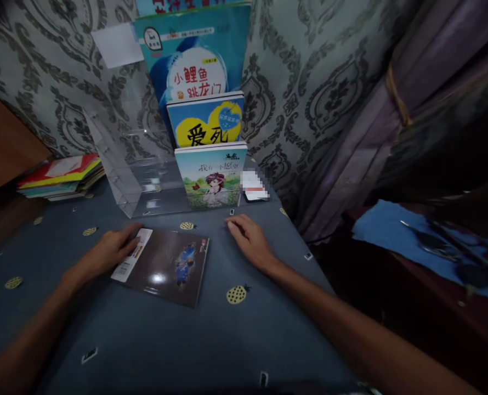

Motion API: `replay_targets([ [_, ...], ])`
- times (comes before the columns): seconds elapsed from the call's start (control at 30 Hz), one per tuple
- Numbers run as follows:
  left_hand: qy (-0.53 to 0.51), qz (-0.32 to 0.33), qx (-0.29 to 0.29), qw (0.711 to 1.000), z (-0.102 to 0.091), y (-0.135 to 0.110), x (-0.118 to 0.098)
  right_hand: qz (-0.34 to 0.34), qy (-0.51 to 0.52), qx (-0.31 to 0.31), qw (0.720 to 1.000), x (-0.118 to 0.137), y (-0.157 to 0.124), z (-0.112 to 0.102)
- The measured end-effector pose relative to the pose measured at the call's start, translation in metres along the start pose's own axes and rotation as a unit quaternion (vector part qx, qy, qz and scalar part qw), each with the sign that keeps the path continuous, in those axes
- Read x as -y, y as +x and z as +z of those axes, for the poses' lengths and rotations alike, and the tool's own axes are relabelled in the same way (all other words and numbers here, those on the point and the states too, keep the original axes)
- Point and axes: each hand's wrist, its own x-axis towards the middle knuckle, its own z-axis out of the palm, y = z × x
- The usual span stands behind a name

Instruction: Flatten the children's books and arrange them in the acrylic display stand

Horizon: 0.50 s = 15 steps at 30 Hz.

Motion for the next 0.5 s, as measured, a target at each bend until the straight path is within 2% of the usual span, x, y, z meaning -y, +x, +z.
replay_targets([
  [0.27, 0.013, -0.016, -0.019, 1.0, 0.017, 0.006, -0.048, -0.015, -0.002, -0.023, 1.0, -0.005, -0.001, -0.005],
  [0.5, -0.05, -0.016, -0.035, 0.998, 0.027, 0.01, -0.079, -0.037, -0.066, -0.031, 0.997, 0.003, 0.0, -0.019],
])
